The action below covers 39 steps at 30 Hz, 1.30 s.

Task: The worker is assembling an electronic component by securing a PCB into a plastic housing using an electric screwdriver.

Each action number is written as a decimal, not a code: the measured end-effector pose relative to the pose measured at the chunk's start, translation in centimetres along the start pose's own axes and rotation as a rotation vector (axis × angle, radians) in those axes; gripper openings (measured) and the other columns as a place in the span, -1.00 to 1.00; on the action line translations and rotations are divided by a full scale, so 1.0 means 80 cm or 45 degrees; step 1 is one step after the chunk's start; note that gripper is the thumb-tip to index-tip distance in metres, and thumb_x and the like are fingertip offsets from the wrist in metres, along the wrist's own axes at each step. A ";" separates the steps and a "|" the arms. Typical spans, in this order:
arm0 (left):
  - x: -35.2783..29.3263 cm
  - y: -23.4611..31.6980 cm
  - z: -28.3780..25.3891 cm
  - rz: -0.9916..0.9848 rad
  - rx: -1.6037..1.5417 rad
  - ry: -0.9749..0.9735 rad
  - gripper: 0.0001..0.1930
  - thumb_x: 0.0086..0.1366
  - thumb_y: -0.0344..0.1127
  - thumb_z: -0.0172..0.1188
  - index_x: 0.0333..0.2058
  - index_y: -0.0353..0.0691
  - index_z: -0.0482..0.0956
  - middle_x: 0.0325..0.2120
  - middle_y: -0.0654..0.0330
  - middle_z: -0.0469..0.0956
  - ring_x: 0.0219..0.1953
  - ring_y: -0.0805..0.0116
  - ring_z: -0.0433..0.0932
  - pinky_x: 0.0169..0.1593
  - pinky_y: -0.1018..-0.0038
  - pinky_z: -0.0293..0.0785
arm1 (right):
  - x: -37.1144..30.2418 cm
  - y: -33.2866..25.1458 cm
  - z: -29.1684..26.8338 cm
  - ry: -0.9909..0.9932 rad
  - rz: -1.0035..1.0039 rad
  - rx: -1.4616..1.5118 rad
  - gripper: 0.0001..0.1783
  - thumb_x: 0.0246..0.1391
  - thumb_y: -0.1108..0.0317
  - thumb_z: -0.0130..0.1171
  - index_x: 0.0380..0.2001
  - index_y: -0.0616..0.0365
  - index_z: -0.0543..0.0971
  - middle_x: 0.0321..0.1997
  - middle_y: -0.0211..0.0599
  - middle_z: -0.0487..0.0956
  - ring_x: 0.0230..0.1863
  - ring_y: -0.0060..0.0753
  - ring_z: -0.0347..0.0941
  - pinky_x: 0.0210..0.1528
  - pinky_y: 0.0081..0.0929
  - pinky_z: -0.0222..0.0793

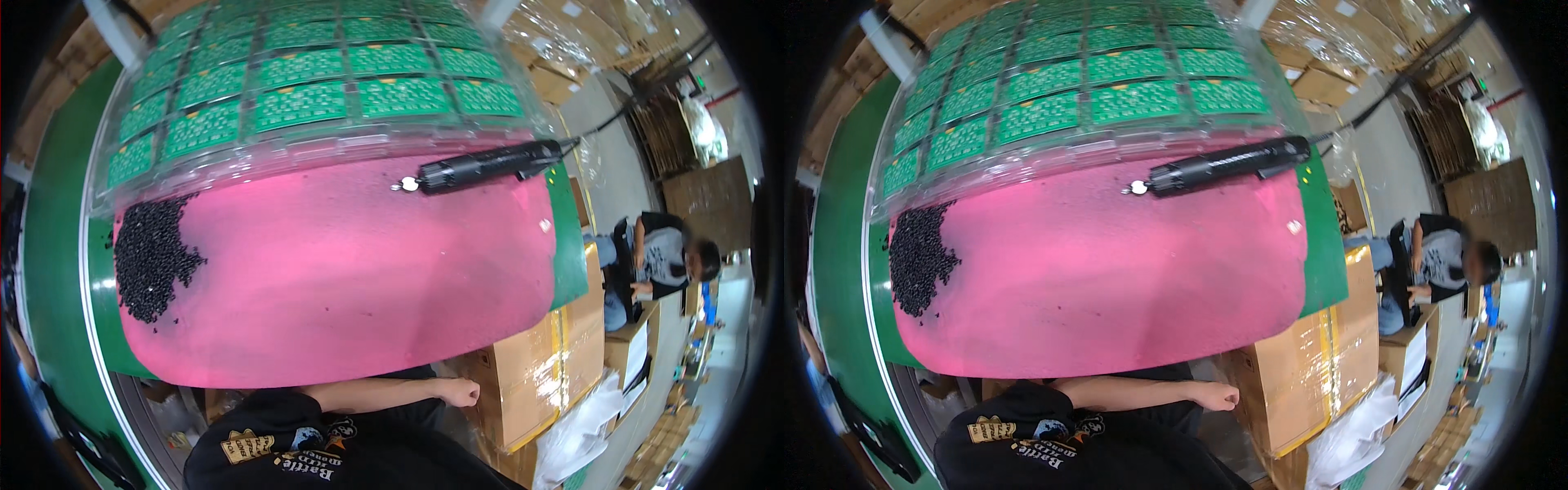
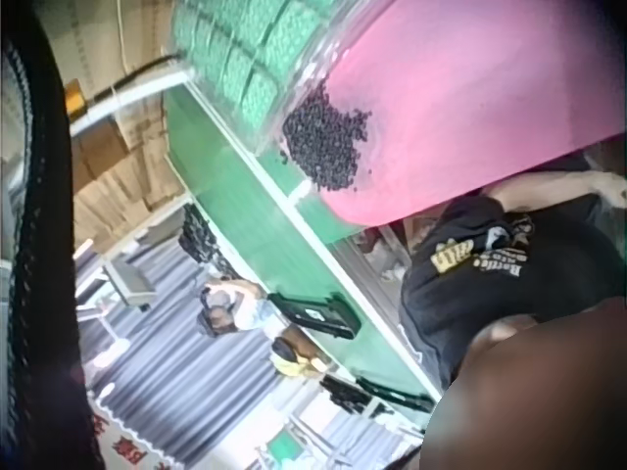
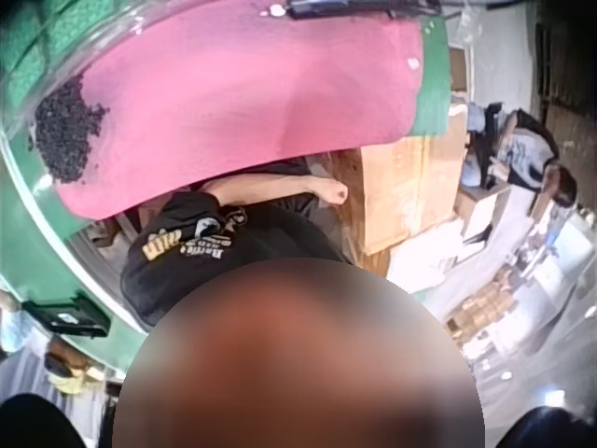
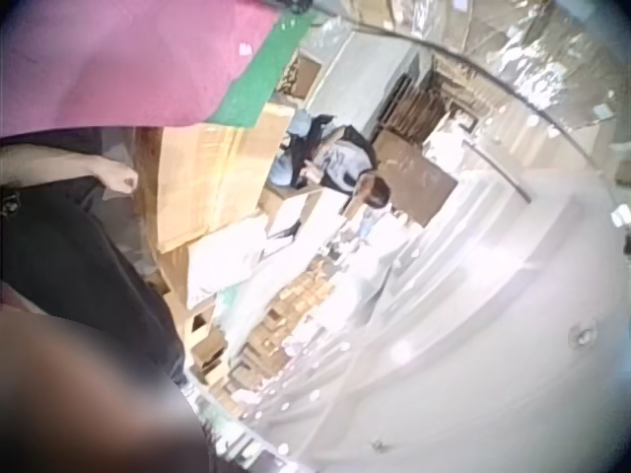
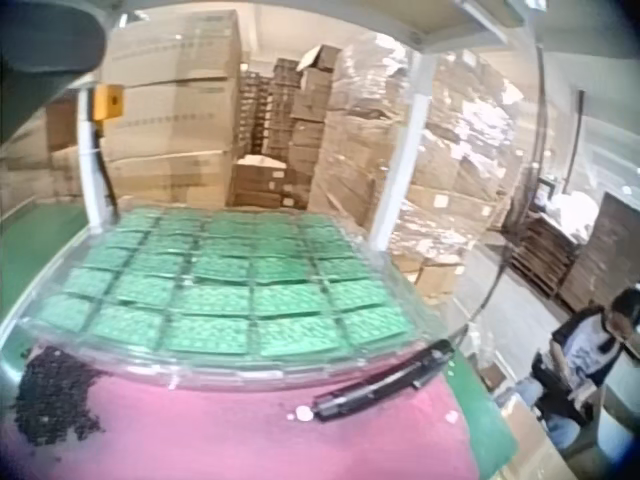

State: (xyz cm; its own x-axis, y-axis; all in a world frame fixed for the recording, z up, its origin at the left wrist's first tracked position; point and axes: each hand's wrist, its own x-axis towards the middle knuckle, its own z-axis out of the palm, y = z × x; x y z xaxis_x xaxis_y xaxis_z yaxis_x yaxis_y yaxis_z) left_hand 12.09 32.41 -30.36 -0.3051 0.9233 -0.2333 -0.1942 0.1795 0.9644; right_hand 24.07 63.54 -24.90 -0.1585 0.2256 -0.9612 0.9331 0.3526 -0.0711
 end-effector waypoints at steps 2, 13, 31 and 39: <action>-0.006 0.005 -0.005 -0.022 -0.051 0.010 -0.68 0.29 -0.23 0.07 -0.08 -0.32 0.48 -0.18 0.00 0.59 -0.10 0.14 0.58 -0.08 0.26 0.49 | -0.003 -0.029 -0.001 0.054 -0.074 -0.087 -0.72 0.22 0.26 0.08 -0.18 0.30 0.44 -0.30 -0.07 0.41 -0.25 -0.18 0.35 -0.21 -0.21 0.34; 0.024 -0.021 0.013 0.058 -0.067 0.137 -0.74 0.20 -0.27 0.08 -0.21 -0.30 0.56 -0.35 0.03 0.63 -0.29 0.18 0.61 -0.26 0.26 0.49 | -0.057 -0.097 0.006 0.328 -0.433 -0.371 -0.72 0.22 0.27 0.10 -0.40 0.32 0.51 -0.55 -0.20 0.44 -0.51 -0.33 0.33 -0.44 -0.33 0.29; -0.304 0.227 -0.063 0.760 0.115 0.526 -0.75 0.42 -0.39 0.02 0.02 -0.32 0.40 -0.26 0.08 0.48 -0.19 0.17 0.50 -0.10 0.31 0.44 | -0.243 -0.400 0.010 1.495 -2.174 -0.415 -0.66 0.16 0.52 0.07 -0.63 0.27 0.21 -0.67 -0.25 0.17 -0.66 -0.32 0.06 -0.57 -0.32 -0.01; -0.468 0.309 -0.123 0.444 0.883 1.231 -0.87 0.15 -0.58 0.17 -0.29 -0.37 0.60 -0.42 0.09 0.63 -0.38 0.19 0.60 -0.30 0.33 0.53 | 0.111 -0.309 -0.229 1.858 -0.691 -0.697 -0.17 0.07 -0.19 0.18 -0.07 0.54 0.36 -0.05 0.34 0.51 0.11 0.24 0.43 0.12 -0.02 0.38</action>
State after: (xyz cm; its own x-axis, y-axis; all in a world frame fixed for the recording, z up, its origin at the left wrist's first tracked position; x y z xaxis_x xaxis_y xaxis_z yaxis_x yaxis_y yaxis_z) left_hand 9.54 -1.04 1.00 -0.8608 0.3815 0.3370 0.4799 0.3878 0.7869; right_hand -6.32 73.44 -26.81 -0.8542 0.4751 0.2113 0.5033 0.8575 0.1066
